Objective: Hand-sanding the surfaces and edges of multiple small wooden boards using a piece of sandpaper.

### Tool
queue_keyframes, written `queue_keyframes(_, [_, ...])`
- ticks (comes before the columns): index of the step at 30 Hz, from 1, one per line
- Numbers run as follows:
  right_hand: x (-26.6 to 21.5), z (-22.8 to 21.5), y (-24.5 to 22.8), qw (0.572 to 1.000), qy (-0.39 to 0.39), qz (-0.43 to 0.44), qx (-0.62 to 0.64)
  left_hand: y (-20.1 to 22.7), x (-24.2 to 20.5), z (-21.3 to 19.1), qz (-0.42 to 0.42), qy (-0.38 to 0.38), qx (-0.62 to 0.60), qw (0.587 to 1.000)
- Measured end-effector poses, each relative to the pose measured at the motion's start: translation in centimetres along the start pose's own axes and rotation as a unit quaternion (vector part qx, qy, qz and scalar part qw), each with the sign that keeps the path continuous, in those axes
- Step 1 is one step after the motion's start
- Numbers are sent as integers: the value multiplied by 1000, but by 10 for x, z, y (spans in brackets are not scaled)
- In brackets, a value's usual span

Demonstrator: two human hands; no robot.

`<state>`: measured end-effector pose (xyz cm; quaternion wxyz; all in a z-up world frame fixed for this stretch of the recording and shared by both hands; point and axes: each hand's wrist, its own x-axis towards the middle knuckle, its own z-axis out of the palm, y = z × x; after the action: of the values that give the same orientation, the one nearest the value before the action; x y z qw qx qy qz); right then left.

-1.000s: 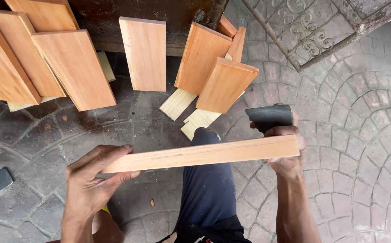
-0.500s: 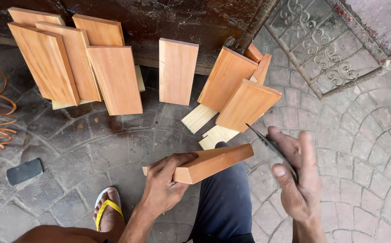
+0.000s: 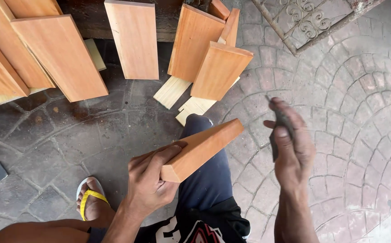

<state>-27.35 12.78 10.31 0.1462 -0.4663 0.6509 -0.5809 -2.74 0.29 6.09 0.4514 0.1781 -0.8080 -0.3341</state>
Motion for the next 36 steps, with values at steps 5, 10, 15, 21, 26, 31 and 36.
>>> queue_keyframes(5, [-13,-18,-10,998,30,-46,-35,8,8,29,11,70,-140,988])
queue_keyframes(10, [-12,-17,-37,924,18,-203,-323,14,3,72,22,73,-156,985])
queue_keyframes(15, [-51,21,-50,887,-87,-278,-358,28,11,67,-26,-24,-143,989])
queue_keyframes(21, [3,-3,-10,863,-66,-172,-471,24,9,79,-20,25,-104,994])
queue_keyframes(26, [-8,8,-30,863,-113,-252,-424,26,15,71,-43,39,-120,991])
queue_keyframes(31, [-18,20,-38,851,-131,-304,-407,22,12,71,-89,50,-121,987])
queue_keyframes(36, [-17,21,-28,835,-83,-241,-488,24,6,69,-64,55,-117,990])
